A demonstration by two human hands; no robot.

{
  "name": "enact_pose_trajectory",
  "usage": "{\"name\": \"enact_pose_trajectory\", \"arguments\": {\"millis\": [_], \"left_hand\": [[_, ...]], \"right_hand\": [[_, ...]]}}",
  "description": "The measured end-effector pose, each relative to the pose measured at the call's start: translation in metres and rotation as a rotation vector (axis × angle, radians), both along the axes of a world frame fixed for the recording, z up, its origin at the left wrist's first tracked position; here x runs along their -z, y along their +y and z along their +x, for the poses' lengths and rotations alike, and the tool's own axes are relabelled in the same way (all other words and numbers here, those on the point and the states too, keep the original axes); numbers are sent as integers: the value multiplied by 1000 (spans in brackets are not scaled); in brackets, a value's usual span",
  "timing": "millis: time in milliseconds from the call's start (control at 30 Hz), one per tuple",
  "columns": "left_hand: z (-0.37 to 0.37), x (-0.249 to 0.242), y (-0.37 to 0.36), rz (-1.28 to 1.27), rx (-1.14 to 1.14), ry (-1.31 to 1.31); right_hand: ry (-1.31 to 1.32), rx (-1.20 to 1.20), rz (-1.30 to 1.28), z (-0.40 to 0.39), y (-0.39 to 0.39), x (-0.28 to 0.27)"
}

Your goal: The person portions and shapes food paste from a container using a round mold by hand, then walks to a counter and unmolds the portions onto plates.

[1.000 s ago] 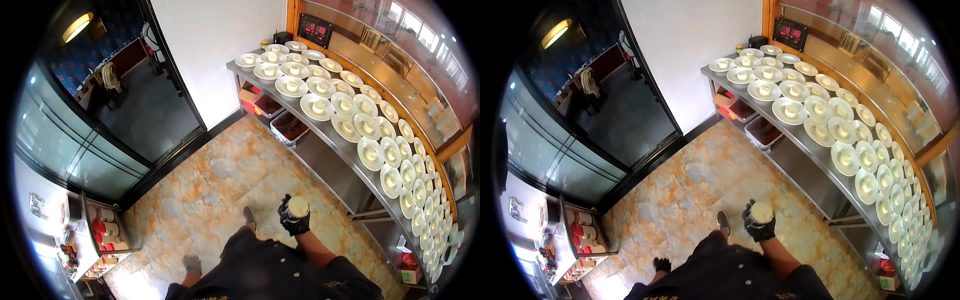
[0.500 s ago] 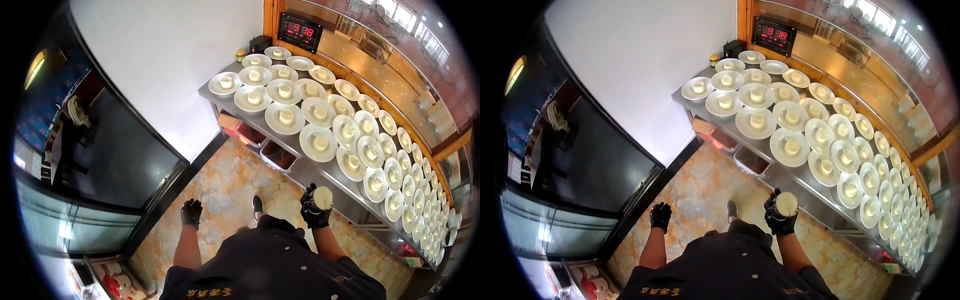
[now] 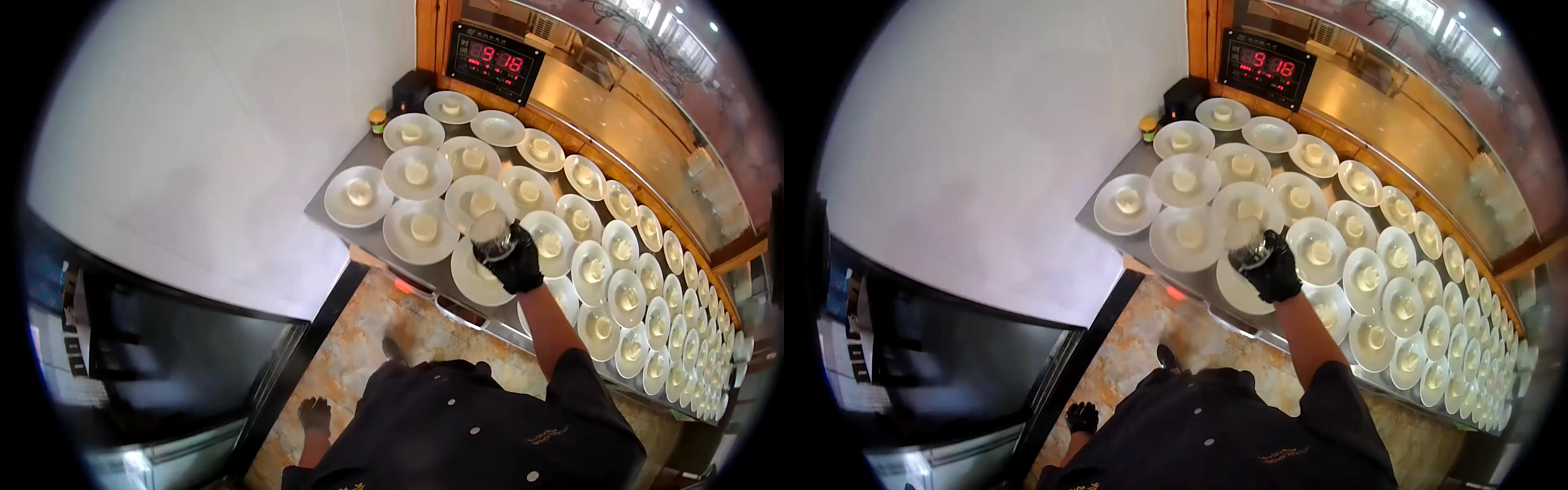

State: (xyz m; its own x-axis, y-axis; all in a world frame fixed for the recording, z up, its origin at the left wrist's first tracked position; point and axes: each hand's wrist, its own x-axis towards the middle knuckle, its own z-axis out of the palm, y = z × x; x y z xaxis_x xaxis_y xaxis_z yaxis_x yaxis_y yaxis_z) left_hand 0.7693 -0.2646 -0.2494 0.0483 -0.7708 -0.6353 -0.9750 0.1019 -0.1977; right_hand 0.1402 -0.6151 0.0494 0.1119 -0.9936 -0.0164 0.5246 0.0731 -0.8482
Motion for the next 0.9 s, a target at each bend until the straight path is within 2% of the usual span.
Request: {"name": "enact_pose_trajectory", "arguments": {"millis": [33,67,133,167,233,267,300,333,367,433,467,500,533,600,667,700,767,833,867,900], "left_hand": [[7,-4,-24,-12,-23,40],[12,-5,-36,-40,-51,77],[16,-3,-84,-130,-141,228],[20,2,-111,-181,-222,351],[27,11,-166,-306,-623,955],[29,14,-194,-349,-706,1209],[31,14,-224,-384,-515,1280],[31,-1,-256,-419,-62,767],[23,-7,-278,-420,366,237],[21,19,-298,-491,-538,1090],[14,-3,-318,-430,-425,983],[5,-28,-331,-394,-62,584],[-20,-72,-354,-368,187,302],[-58,-120,-382,-323,366,86],[-43,-94,-376,-123,333,107],[-37,-83,-368,-24,308,118],[-41,-105,-364,61,507,92],[-30,-102,-361,75,467,132],[-5,-85,-336,49,318,186],[8,-76,-323,-66,310,311]], "right_hand": [[-102,6,24,-1,-32,-20],[-570,-41,161,-3,-34,-37],[-515,-3,141,-28,-79,-42],[-334,64,126,-39,-102,-50],[36,166,54,-60,-146,-67],[226,202,-5,-74,-171,-70],[333,216,-6,-96,-202,-63],[476,236,25,-101,-228,-77],[553,263,21,-120,-264,-68],[715,316,37,-150,-339,-52],[796,349,55,-160,-374,-43],[1059,360,57,-180,-411,-30],[1558,527,-98,-181,-434,-28],[1889,498,-25,-202,-490,2],[1699,491,46,-233,-538,38],[1764,471,40,-225,-545,20],[1683,496,-16,-214,-557,-1],[1729,569,-128,-213,-574,6],[1709,579,-30,-221,-588,32],[1691,581,65,-232,-603,71]]}}
